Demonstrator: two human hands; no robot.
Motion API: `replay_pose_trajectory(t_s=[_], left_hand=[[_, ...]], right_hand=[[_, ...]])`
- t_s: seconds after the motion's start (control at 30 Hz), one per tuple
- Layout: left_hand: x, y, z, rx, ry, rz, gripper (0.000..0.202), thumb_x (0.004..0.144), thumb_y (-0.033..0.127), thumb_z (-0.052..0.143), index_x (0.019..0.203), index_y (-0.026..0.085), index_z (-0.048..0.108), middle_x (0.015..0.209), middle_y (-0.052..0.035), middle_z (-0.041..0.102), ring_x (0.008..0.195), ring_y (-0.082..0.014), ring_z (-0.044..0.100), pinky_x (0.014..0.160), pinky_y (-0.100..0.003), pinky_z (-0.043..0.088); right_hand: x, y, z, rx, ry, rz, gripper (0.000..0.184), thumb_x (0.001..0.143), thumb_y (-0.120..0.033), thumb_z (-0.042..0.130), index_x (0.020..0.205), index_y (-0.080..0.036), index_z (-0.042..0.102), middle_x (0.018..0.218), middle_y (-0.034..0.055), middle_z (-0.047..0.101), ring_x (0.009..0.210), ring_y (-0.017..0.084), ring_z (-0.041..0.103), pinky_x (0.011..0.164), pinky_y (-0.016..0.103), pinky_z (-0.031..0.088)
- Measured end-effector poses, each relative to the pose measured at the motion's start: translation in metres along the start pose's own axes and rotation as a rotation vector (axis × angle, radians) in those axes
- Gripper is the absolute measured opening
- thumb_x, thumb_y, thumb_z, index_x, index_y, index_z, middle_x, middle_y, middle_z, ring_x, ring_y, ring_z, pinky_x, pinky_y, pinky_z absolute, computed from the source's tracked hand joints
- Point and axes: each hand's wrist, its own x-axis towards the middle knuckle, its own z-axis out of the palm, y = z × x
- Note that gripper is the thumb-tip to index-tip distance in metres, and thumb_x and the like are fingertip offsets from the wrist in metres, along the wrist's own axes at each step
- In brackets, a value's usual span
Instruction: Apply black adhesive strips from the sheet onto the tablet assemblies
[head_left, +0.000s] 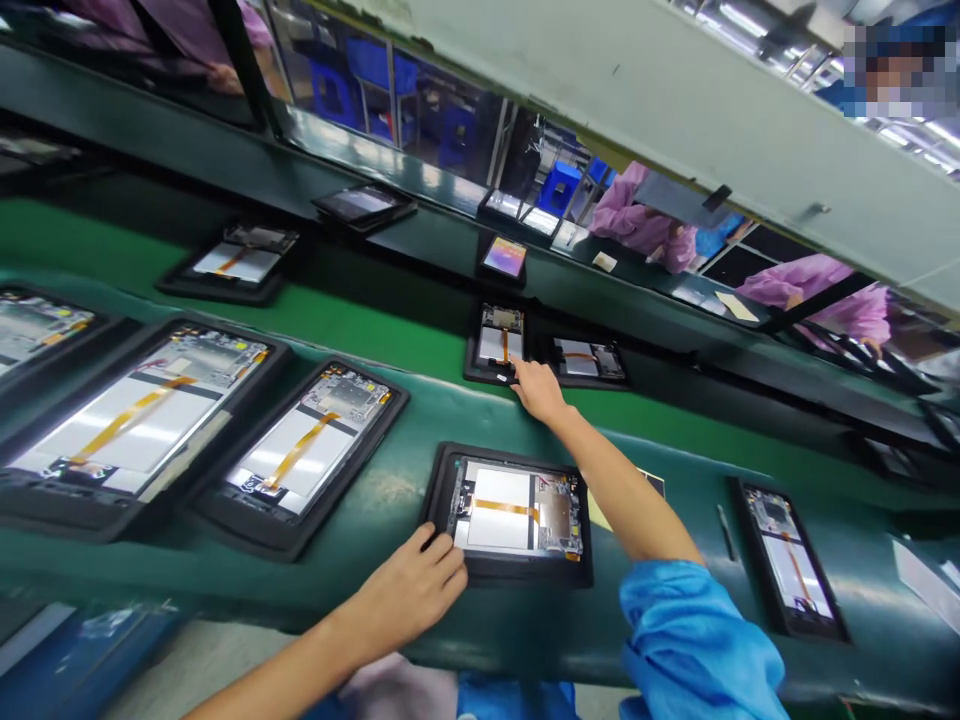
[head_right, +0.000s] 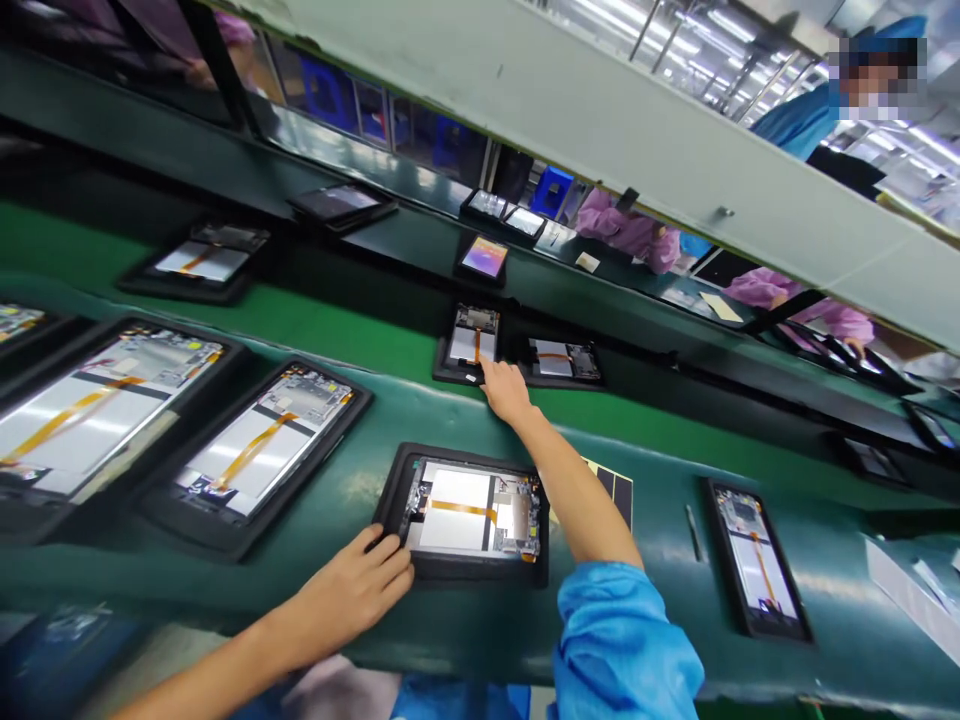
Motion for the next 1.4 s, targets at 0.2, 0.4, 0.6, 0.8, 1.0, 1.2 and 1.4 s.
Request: replay_pose_trajectory(t_s=[0.2, 0.4, 0.6, 0.8, 1.0, 1.2, 1.4], left_hand=[[0.013, -0.033, -0.03, 0.028, 0.107, 0.086, 0.017, 0.096, 0.016, 0.056, 0.09, 0.026, 0.069, 0.09, -0.0001, 0.067, 0.083, -0.0196, 0.055, 0.094, -0.043, 0.046], [0.047, -0.103, -0.048, 0.13, 0.124, 0.249, 0.014, 0.1, 0.016, 0.054, 0.097, 0.023, 0.066, 0.093, -0.001, 0.067, 0.088, -0.0179, 0.054, 0.094, -0.04, 0.043], [0.093, -0.192, -0.027, -0.354, 0.011, -0.195, 0.022, 0.096, 0.016, 0.05, 0.089, 0.026, 0.068, 0.088, -0.0055, 0.067, 0.093, -0.0218, 0.061, 0.102, -0.045, 0.045], [0.123, -0.175, 0.003, -0.683, 0.202, -0.607, 0.059, 0.092, 0.039, 0.061, 0.144, 0.014, 0.051, 0.143, -0.024, 0.054, 0.139, -0.0395, 0.046, 0.114, -0.068, 0.035], [0.133, -0.047, 0.026, -1.398, 0.25, -0.795, 0.063, 0.099, 0.064, 0.041, 0.135, 0.016, 0.059, 0.108, -0.0141, 0.076, 0.091, -0.0229, 0.074, 0.078, -0.039, 0.06], [0.115, -0.016, 0.024, -1.718, 0.494, -1.211, 0.049, 0.083, 0.061, 0.066, 0.099, 0.015, 0.066, 0.084, -0.0063, 0.075, 0.077, -0.0218, 0.073, 0.07, -0.032, 0.059], [0.064, -0.051, 0.004, -1.805, 0.51, -1.394, 0.036, 0.062, 0.038, 0.076, 0.089, 0.016, 0.069, 0.074, -0.0036, 0.074, 0.065, -0.0221, 0.07, 0.064, -0.034, 0.059]], right_hand=[[-0.005, 0.008, -0.038, 0.053, 0.082, -0.102, 0.046, 0.095, -0.017, 0.057, 0.141, -0.017, 0.052, 0.114, 0.0151, 0.067, 0.104, 0.032, 0.059, 0.095, 0.05, 0.049], [-0.012, 0.021, -0.088, 0.127, 0.26, -0.108, 0.043, 0.099, -0.027, 0.051, 0.142, -0.021, 0.047, 0.111, 0.0117, 0.062, 0.102, 0.029, 0.058, 0.097, 0.05, 0.051], [-0.045, 0.006, -0.137, 0.225, 0.554, -0.047, 0.048, 0.098, -0.037, 0.053, 0.142, -0.021, 0.042, 0.108, 0.0087, 0.059, 0.097, 0.024, 0.058, 0.095, 0.046, 0.052], [-0.098, -0.03, -0.151, 0.217, 0.672, 0.006, 0.048, 0.099, -0.031, 0.055, 0.144, -0.023, 0.04, 0.1, 0.0054, 0.057, 0.088, 0.022, 0.057, 0.086, 0.043, 0.054], [-0.142, -0.095, -0.098, 0.232, 0.561, 0.012, 0.058, 0.101, -0.027, 0.055, 0.155, -0.027, 0.033, 0.101, 0.007, 0.063, 0.085, 0.023, 0.061, 0.078, 0.04, 0.057], [-0.172, -0.133, -0.064, 0.327, 0.39, -0.13, 0.08, 0.105, -0.03, 0.052, 0.167, -0.02, 0.003, 0.108, 0.0085, 0.072, 0.093, 0.024, 0.067, 0.089, 0.048, 0.058], [-0.201, -0.112, -0.092, 0.329, 0.555, -0.102, 0.077, 0.102, -0.022, 0.056, 0.167, -0.019, 0.014, 0.105, 0.0077, 0.072, 0.097, 0.023, 0.069, 0.098, 0.051, 0.054]])
